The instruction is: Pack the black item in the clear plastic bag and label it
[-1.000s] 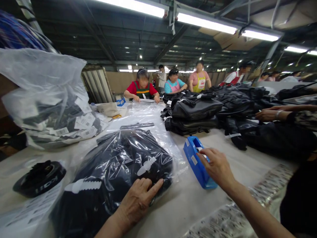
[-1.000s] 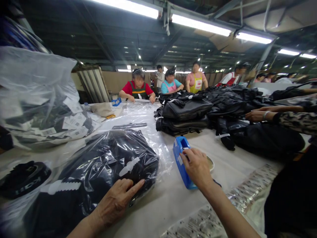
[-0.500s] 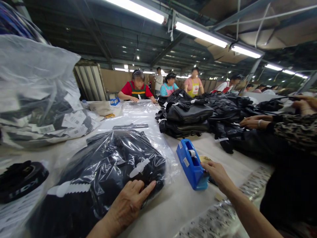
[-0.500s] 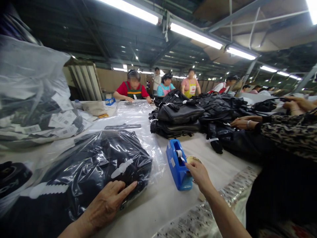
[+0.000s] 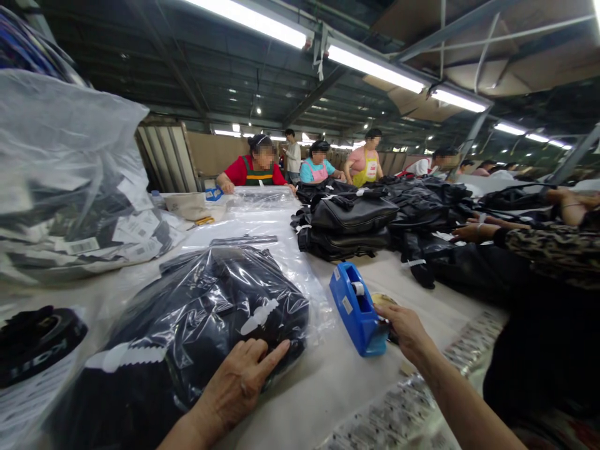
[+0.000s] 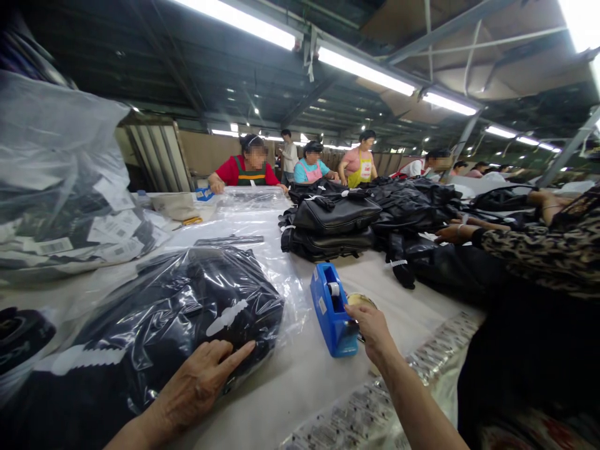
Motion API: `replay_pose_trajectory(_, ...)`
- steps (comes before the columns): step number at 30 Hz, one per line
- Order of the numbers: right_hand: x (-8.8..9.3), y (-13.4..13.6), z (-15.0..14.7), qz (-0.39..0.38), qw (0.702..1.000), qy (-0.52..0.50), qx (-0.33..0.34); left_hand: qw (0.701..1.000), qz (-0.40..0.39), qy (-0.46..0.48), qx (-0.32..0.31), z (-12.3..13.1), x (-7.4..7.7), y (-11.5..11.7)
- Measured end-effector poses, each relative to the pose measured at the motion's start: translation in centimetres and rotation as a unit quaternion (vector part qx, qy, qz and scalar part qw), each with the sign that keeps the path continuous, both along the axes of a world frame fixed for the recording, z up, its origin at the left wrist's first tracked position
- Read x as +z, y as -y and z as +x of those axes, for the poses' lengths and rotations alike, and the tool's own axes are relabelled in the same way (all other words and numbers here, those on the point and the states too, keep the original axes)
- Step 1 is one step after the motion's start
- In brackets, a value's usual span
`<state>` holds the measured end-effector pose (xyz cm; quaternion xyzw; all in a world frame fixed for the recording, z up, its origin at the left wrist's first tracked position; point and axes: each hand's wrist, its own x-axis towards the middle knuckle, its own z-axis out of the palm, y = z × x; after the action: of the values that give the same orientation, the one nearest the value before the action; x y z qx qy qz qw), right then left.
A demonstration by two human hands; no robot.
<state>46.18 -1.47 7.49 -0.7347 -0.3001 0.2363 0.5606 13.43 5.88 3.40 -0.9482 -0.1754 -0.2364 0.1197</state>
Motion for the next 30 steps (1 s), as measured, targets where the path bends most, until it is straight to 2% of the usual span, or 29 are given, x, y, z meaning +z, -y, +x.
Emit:
replay_pose_trajectory(4,1.2,3.0,-1.4,0.089,0.996,0.009,-0.029,1.000,-0.002,0.010,0.000,0.0,0.0,0.2)
replay_pose_trajectory(6,0.9,5.2,-2.0,0.108,0.993,0.011,-0.043,1.000,-0.005,0.017,0.001,-0.1,-0.2,0.2)
replay_pose_trajectory(10,-2.0,7.9,-2.4,0.078,0.995,-0.048,-0.044,0.999,-0.024,0.024,0.003,-0.3,-1.4,-0.2)
replay_pose_trajectory(14,-5.7,8.1,-2.2,0.001,0.997,-0.078,-0.002,0.999,-0.033,0.029,0.008,-0.3,-2.1,-0.4)
replay_pose_trajectory(16,-6.7,7.8,-2.1,-0.023,0.999,-0.025,0.002,0.999,-0.025,0.034,0.005,-0.2,-1.8,-0.3)
replay_pose_trajectory(18,-6.9,7.5,-1.9,-0.036,0.998,0.048,-0.002,0.999,-0.017,0.030,0.003,-0.1,-1.1,-0.1)
replay_pose_trajectory(22,-5.7,7.6,-1.2,-0.054,0.987,0.148,-0.026,1.000,-0.014,0.009,-0.002,0.0,0.2,0.3)
replay_pose_trajectory(26,-5.2,8.8,-0.2,-0.079,0.975,0.207,-0.032,1.000,-0.020,0.001,0.002,0.0,0.0,0.2)
replay_pose_trajectory(28,-5.7,9.7,0.3,-0.082,0.964,0.251,-0.003,1.000,-0.024,-0.006,0.005,0.0,-0.2,0.1)
replay_pose_trajectory(30,-6.1,10.3,0.7,-0.071,0.936,0.337,0.077,0.999,-0.028,-0.019,0.007,0.1,-0.2,0.1)
